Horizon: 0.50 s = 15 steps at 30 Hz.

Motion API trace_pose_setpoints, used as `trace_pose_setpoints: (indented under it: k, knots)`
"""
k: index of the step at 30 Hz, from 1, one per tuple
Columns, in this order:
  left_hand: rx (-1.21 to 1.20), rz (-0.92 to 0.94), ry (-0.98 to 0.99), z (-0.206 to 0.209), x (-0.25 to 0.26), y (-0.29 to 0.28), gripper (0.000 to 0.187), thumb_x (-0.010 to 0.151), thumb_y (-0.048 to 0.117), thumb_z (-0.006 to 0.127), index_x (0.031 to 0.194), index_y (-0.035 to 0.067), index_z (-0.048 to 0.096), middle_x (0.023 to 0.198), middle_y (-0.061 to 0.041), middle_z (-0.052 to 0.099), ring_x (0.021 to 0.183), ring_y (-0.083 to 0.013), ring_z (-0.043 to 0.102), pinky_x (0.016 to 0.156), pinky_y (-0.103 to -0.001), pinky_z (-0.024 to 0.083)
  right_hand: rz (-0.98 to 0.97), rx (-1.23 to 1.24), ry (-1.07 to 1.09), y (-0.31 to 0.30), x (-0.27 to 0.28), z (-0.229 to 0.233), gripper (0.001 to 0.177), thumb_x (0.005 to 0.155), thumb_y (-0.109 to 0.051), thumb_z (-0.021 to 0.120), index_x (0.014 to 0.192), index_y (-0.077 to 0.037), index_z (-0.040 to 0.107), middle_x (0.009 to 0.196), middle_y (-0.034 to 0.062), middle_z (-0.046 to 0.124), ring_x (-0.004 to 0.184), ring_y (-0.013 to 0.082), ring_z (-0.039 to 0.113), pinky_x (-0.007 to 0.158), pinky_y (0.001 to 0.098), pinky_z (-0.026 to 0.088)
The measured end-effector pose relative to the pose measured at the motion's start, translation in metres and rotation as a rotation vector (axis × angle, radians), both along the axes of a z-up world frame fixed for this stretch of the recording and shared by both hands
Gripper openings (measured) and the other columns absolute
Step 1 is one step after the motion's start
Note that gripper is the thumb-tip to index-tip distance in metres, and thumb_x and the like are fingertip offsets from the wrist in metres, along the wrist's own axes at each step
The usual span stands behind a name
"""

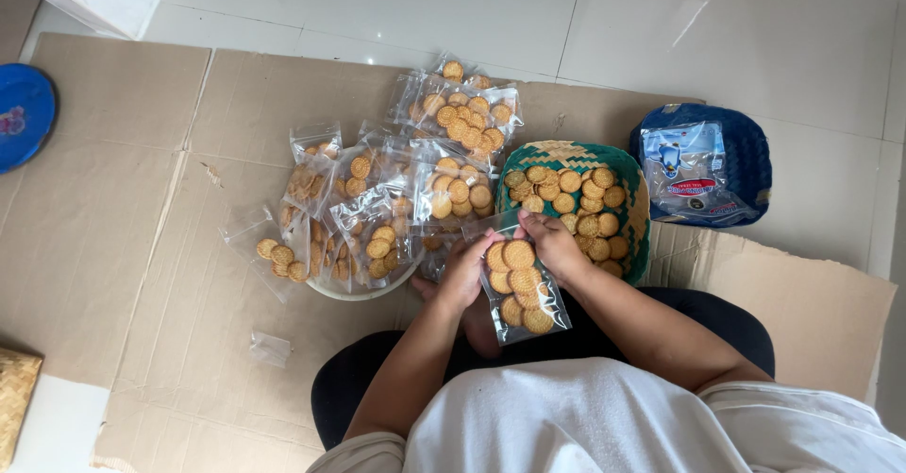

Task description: Packaging small round cookies into individual plastic bags

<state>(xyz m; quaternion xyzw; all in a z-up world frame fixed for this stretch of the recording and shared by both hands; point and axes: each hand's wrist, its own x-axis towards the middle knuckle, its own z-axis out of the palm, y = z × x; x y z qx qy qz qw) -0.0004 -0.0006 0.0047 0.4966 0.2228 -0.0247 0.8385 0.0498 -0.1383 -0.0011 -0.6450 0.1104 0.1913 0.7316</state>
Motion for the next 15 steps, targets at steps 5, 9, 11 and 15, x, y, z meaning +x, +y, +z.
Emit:
trace_pose_setpoints:
  k: [5, 9, 11, 15]
  knots:
    - [0.186, -0.16, -0.106, -0.017, 0.003, 0.016, 0.018, 0.089, 0.014, 0.075, 0.105, 0.004, 0.078, 0.098, -0.008, 0.073, 0.088, -0.013, 0.064, 0.079, -0.027, 0.054, 0.051, 0.046, -0.056, 0.003, 0.0, -0.005, 0.02, 0.089, -0.016, 0.079, 0.076, -0.004, 0.069, 0.063, 0.0022, 0.066, 0.058, 0.0088, 0.062, 0.053, 0.0205, 0.045]
    - [0.119, -0.114, -0.077, -0.017, -0.006, 0.02, 0.016, 0.087, 0.014, 0.078, 0.099, 0.004, 0.076, 0.089, -0.005, 0.073, 0.078, -0.0101, 0.065, 0.069, -0.024, 0.055, 0.13, 0.075, -0.075, 0.01, -0.008, 0.006, 0.015, 0.084, -0.011, 0.082, 0.08, -0.005, 0.069, 0.067, 0.0011, 0.068, 0.06, 0.0081, 0.064, 0.055, 0.02, 0.048]
    - [0.116, -0.107, -0.065, -0.025, -0.01, 0.023, 0.015, 0.089, 0.016, 0.076, 0.098, 0.004, 0.074, 0.087, -0.007, 0.072, 0.076, -0.0095, 0.064, 0.066, -0.022, 0.053, 0.144, 0.086, -0.063, 0.013, -0.012, 0.003, 0.013, 0.09, -0.012, 0.077, 0.082, -0.004, 0.07, 0.07, 0.0018, 0.068, 0.063, 0.0088, 0.065, 0.056, 0.021, 0.049]
    - [0.365, -0.109, 0.203, -0.053, -0.023, 0.026, 0.027, 0.084, 0.039, 0.08, 0.105, 0.021, 0.077, 0.092, -0.001, 0.073, 0.095, -0.0144, 0.066, 0.1, -0.029, 0.031, 0.163, 0.09, -0.043, 0.013, -0.018, -0.007, 0.011, 0.092, -0.009, 0.073, 0.084, -0.002, 0.071, 0.068, 0.0021, 0.064, 0.059, 0.009, 0.061, 0.051, 0.0197, 0.048]
